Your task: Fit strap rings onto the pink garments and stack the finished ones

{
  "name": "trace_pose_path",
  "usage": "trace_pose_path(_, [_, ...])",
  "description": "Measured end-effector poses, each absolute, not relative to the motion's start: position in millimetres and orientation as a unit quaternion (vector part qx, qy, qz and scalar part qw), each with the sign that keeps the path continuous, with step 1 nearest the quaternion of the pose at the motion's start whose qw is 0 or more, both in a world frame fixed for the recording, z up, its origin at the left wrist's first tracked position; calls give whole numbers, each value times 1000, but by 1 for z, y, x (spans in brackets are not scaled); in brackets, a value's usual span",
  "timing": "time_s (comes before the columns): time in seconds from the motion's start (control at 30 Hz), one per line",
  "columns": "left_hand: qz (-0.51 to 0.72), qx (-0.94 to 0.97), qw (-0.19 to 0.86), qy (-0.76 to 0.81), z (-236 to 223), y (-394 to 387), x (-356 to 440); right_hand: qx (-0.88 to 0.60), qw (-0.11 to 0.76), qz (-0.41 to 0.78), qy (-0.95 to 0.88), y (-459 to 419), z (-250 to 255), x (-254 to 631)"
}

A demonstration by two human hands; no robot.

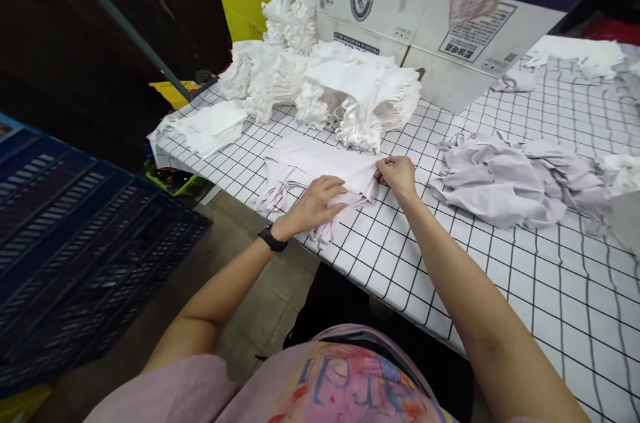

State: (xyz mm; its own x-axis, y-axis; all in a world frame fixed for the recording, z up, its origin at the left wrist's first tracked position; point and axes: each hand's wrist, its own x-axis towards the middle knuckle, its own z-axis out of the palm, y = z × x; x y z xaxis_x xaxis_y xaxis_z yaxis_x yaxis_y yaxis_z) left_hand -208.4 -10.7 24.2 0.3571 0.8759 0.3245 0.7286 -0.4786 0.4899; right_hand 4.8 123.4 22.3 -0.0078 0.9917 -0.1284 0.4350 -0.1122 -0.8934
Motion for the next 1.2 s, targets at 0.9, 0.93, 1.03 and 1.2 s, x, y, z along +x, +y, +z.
trace_pose_path(0.9, [253, 865, 92, 423, 49, 15, -43, -634, 405, 70, -655, 14, 23, 203])
trace_pose_path(0.93, [232, 874, 95, 417, 50, 22, -27, -645, 399, 54, -650, 18, 18, 211])
trace_pose_path(1.03, [183, 879, 105, 427, 49, 46, 16, -653, 411, 55, -633, 25, 4, 225])
trace_pose_path(1.2, [185, 856, 116, 469, 44, 74, 54, -639, 451, 53, -621, 25, -6, 232])
